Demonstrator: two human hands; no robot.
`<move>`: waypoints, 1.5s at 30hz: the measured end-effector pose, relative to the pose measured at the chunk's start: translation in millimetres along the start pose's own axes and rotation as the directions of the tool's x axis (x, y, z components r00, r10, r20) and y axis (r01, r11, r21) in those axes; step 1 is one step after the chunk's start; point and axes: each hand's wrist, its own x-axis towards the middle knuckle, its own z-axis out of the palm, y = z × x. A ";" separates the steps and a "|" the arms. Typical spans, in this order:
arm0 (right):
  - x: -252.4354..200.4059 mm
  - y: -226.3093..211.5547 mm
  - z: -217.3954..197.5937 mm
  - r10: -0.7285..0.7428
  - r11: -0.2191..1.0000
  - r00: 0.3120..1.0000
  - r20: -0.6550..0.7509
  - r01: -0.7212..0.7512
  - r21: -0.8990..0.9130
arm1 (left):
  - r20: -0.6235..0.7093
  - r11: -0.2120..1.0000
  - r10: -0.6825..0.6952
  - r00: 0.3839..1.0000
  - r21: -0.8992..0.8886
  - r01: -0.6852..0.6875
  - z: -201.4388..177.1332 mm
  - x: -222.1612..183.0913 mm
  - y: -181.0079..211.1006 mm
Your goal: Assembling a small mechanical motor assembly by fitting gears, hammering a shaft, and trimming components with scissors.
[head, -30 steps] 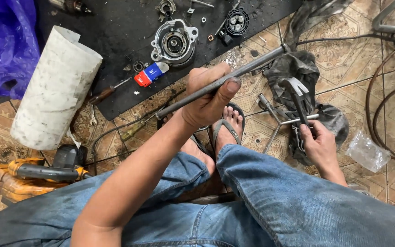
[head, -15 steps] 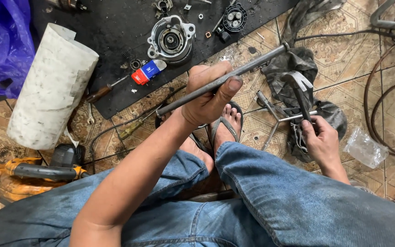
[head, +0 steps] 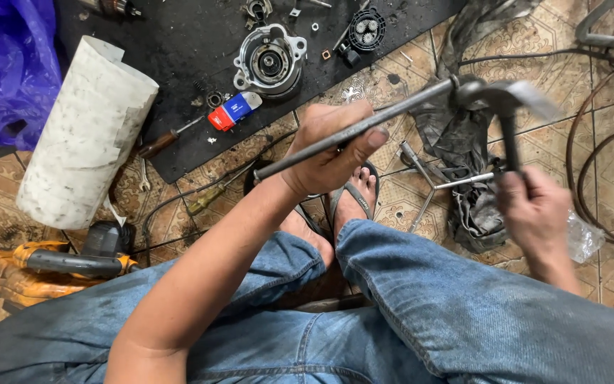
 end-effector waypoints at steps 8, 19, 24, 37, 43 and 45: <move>-14.5 -25.0 -89.8 -0.079 0.997 0.997 0.003 0.079 0.016 | 0.122 0.999 0.004 0.993 -0.034 0.000 -2.7 4.9 12.3; 2.2 -147.7 -61.6 0.718 0.673 0.690 0.095 -0.722 0.160 | 0.149 0.999 -0.032 0.988 -0.038 0.038 -1.0 -3.8 3.3; -12.3 -195.3 -43.8 -0.669 0.532 0.653 0.354 0.754 -0.386 | 0.164 0.999 -0.012 0.986 -0.050 0.020 0.0 -4.7 -1.7; -0.4 -177.2 -44.3 -0.738 0.433 0.548 0.394 0.832 -0.346 | 0.159 1.000 0.008 0.987 -0.027 -0.003 0.4 -2.8 0.3; 1.0 -174.5 -44.5 -0.743 0.429 0.542 0.393 0.836 -0.342 | 0.173 1.000 0.003 0.985 -0.027 0.001 -1.0 -2.0 2.1; 1.4 -173.6 -44.8 -0.734 0.441 0.553 0.395 0.830 -0.342 | 0.171 1.000 -0.005 0.985 -0.020 0.009 -1.4 -2.5 2.7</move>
